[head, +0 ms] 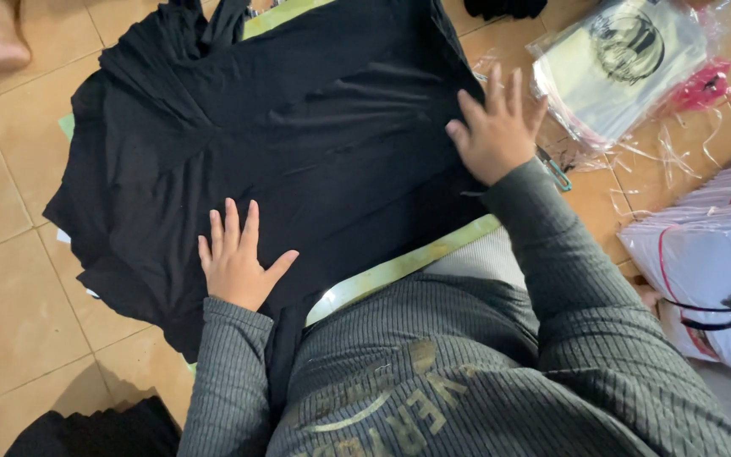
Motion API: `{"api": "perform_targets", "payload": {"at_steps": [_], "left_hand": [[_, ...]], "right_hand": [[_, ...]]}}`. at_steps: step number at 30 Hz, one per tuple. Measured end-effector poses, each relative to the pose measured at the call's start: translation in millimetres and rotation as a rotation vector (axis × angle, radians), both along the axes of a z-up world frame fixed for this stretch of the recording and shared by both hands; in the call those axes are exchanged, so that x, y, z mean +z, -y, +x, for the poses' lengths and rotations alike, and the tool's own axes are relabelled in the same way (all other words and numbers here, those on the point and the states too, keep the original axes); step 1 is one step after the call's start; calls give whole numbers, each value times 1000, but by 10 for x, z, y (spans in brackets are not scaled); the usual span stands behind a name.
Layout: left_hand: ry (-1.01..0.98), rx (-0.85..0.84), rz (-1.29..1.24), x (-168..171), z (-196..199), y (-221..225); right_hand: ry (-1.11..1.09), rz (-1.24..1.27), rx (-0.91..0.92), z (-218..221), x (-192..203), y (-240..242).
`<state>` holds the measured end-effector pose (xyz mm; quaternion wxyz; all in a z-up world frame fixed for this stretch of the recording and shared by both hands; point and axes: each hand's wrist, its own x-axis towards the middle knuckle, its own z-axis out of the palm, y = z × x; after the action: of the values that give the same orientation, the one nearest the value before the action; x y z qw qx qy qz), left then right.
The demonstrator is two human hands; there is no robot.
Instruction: The person folds a black garment, using small snips to trim loose threads from the seams.
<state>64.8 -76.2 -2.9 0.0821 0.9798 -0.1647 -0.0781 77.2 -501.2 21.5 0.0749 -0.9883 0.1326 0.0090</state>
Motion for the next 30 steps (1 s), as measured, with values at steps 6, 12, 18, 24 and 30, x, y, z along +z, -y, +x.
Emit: {"api": "perform_targets", "payload": {"at_steps": [6,12,18,24,30], "left_hand": [[-46,15,25,31,8,30],[-53,28,41,4,22,13],[-42,20,37,-10,19,9],[-11,12,11,-10,6,-3],[14,20,5,-35,-5,-2]], "right_hand": [[281,57,188,199,29,123],[384,74,220,408,-373,142],[339,267,31,308,-274,392],[521,440,-203,254,-626,1223],[592,721,-560,115,-1373,2084]]}}
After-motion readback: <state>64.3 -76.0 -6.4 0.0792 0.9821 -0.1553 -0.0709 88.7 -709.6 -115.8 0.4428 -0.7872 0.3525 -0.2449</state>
